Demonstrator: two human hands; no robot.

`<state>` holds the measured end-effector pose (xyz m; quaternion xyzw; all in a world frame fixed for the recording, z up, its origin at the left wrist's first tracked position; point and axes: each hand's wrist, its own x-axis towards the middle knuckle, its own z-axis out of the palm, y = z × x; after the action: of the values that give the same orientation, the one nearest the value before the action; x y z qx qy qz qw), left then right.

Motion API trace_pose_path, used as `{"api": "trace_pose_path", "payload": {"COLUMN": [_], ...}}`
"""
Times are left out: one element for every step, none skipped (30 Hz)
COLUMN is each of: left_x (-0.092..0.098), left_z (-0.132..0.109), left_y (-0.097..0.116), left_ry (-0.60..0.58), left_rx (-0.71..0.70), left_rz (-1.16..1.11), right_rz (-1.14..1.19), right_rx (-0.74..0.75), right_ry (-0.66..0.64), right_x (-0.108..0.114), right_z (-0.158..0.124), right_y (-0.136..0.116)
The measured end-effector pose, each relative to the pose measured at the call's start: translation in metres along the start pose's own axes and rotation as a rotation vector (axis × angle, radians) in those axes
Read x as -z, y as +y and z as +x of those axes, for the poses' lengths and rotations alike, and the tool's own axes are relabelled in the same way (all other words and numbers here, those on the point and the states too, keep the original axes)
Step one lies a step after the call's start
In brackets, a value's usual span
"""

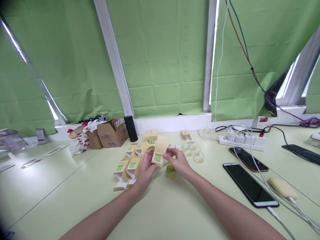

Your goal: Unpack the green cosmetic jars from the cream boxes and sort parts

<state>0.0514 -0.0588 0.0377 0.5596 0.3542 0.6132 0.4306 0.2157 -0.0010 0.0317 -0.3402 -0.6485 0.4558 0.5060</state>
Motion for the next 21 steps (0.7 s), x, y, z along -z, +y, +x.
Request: {"api": "trace_pose_path", "payload": {"left_x": [0.0, 0.0, 0.0, 0.0, 0.0, 0.001, 0.001, 0.001, 0.002, 0.003, 0.004, 0.005, 0.006, 0.006, 0.007, 0.007, 0.006, 0.006, 0.005, 0.005, 0.004], "left_z": [0.0, 0.0, 0.0, 0.001, 0.001, 0.001, 0.001, 0.0, 0.0, -0.001, -0.001, -0.002, -0.002, -0.003, -0.003, -0.002, -0.002, -0.001, 0.0, 0.0, 0.001], "left_y": [-0.001, -0.003, -0.005, -0.006, -0.007, -0.008, -0.008, -0.008, -0.007, -0.007, -0.007, -0.006, -0.007, -0.007, -0.008, -0.009, -0.01, -0.01, -0.011, -0.011, -0.01], "left_ry": [-0.005, -0.011, -0.018, -0.028, -0.039, -0.052, -0.063, -0.073, -0.081, -0.089, -0.096, -0.102, -0.107, -0.105, -0.093, -0.072, -0.04, -0.006, 0.03, 0.064, 0.093], "left_rx": [-0.006, -0.016, -0.03, -0.044, -0.056, -0.062, -0.063, -0.059, -0.053, -0.046, -0.042, -0.041, -0.041, -0.045, -0.052, -0.059, -0.068, -0.078, -0.093, -0.11, -0.126], "left_rz": [-0.001, -0.004, -0.009, -0.014, -0.02, -0.023, -0.025, -0.027, -0.029, -0.032, -0.035, -0.037, -0.035, -0.025, -0.006, 0.019, 0.05, 0.086, 0.127, 0.171, 0.215], "right_rz": [0.011, 0.028, 0.049, 0.071, 0.091, 0.109, 0.12, 0.126, 0.128, 0.126, 0.122, 0.118, 0.116, 0.117, 0.121, 0.128, 0.135, 0.143, 0.15, 0.156, 0.161], "right_rx": [-0.008, -0.019, -0.032, -0.045, -0.056, -0.067, -0.076, -0.084, -0.092, -0.1, -0.107, -0.114, -0.119, -0.121, -0.121, -0.12, -0.118, -0.117, -0.114, -0.11, -0.104], "right_ry": [0.005, 0.008, 0.011, 0.01, 0.009, 0.007, 0.007, 0.011, 0.02, 0.029, 0.037, 0.042, 0.044, 0.045, 0.044, 0.044, 0.046, 0.045, 0.043, 0.039, 0.034], "right_x": [0.0, 0.0, 0.0, 0.001, 0.001, 0.002, 0.002, 0.002, 0.003, 0.003, 0.003, 0.003, 0.003, 0.003, 0.003, 0.003, 0.002, 0.001, 0.001, 0.0, 0.0], "right_z": [0.0, 0.0, 0.0, 0.0, 0.0, -0.001, -0.001, -0.002, -0.003, -0.003, -0.004, -0.005, -0.005, -0.006, -0.006, -0.006, -0.006, -0.005, -0.005, -0.005, -0.005], "right_y": [-0.001, -0.002, -0.004, -0.006, -0.007, -0.009, -0.011, -0.012, -0.013, -0.014, -0.015, -0.016, -0.017, -0.018, -0.019, -0.02, -0.02, -0.02, -0.019, -0.019, -0.018]}}
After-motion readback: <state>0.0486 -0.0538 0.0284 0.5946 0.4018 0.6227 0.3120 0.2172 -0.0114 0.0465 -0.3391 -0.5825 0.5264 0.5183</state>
